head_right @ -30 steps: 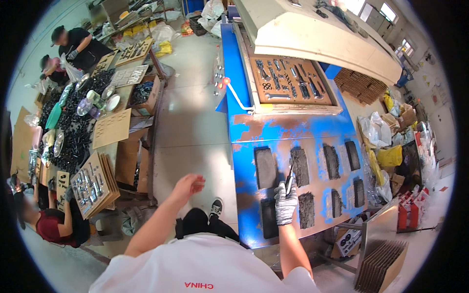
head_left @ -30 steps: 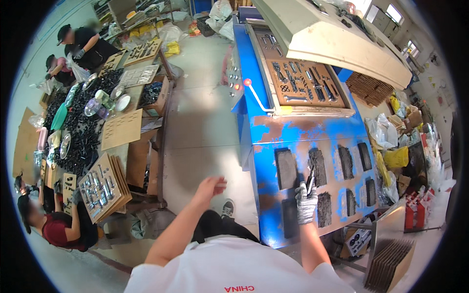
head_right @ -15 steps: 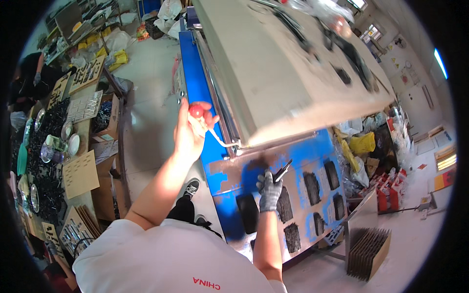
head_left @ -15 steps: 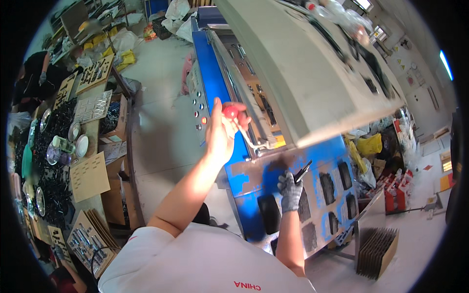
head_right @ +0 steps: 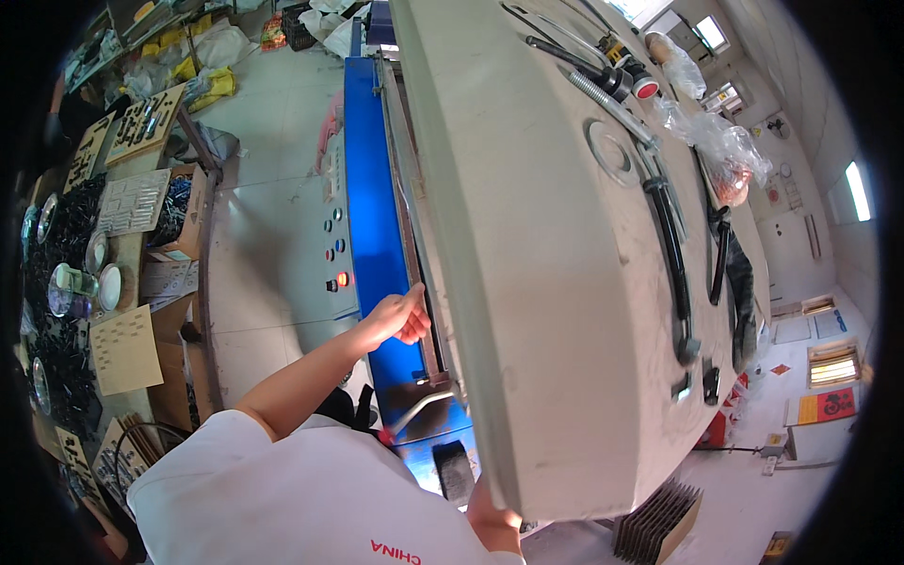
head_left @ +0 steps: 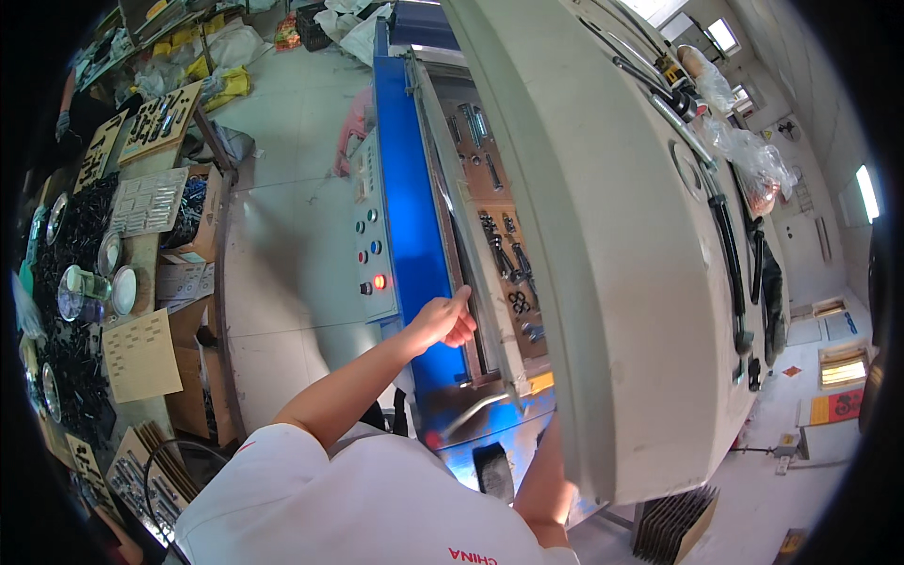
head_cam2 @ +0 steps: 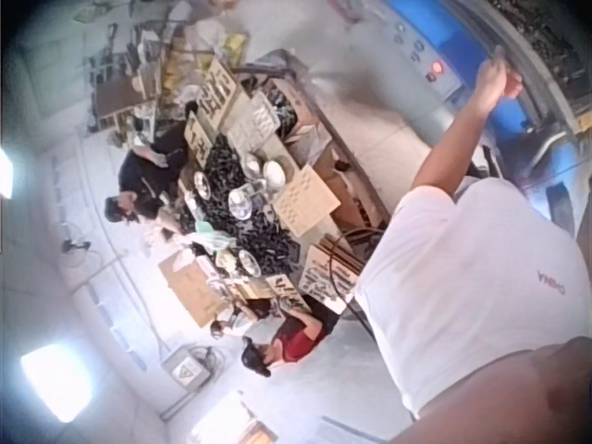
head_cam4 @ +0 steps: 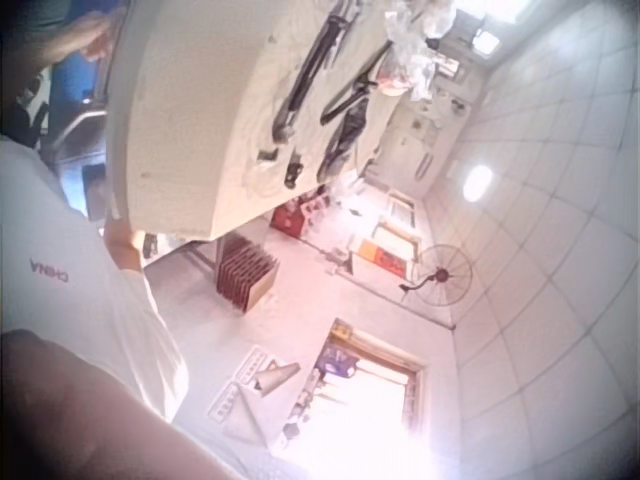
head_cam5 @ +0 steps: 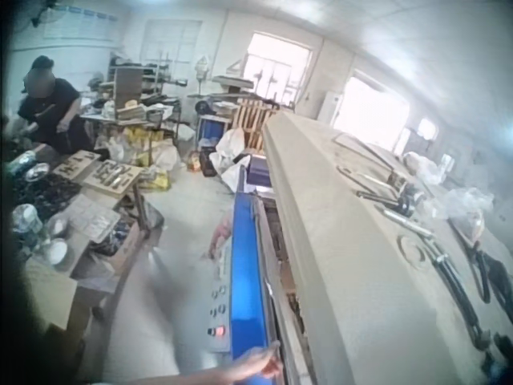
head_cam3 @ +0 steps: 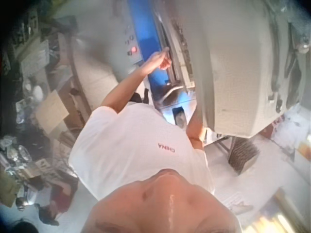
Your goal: The person arranges metal tools and hardware onto a cardboard backing, covers the set with a clear plastic sheet, and uses a heat-sealing machine to enclose the kit. The person repeats this process for multiple tool sets.
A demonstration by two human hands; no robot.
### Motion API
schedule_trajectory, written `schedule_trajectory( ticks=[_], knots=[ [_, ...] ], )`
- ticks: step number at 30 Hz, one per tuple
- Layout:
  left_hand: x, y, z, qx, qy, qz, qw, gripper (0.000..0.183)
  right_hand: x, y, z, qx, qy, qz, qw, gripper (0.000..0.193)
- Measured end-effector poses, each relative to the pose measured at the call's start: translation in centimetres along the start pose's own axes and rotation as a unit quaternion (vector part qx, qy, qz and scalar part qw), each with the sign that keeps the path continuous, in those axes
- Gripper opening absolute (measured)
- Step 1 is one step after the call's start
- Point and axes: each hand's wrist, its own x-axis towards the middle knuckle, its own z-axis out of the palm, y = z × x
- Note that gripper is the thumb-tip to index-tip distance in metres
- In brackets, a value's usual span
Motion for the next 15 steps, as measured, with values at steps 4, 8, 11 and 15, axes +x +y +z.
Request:
schedule_trajectory(
  ticks=[4, 8, 11, 15],
  knots=[
    [1.8, 2.4, 0.4, -0.286, -0.192, 0.072, 0.936, 0.074, -1.4, 0.6, -2.5, 0.01, 0.007, -0.01, 1.0, 0.027],
    [9.0, 6.9, -2.2, -0.405, -0.093, 0.294, 0.861, 0.038, -2.2, 1.0, -3.4, 0.02, 0.005, -0.013, 1.0, 0.027],
    [15.5, 11.0, -3.4, -0.399, 0.09, 0.235, 0.882, 0.025, -2.7, 0.7, -3.5, 0.029, 0.004, -0.025, 0.999, 0.027],
    [15.1, 14.1, -2.9, -0.42, 0.119, 0.254, 0.863, 0.022, -5.1, 0.9, -4.2, 0.039, 0.006, -0.036, 0.999, 0.026]
  ],
)
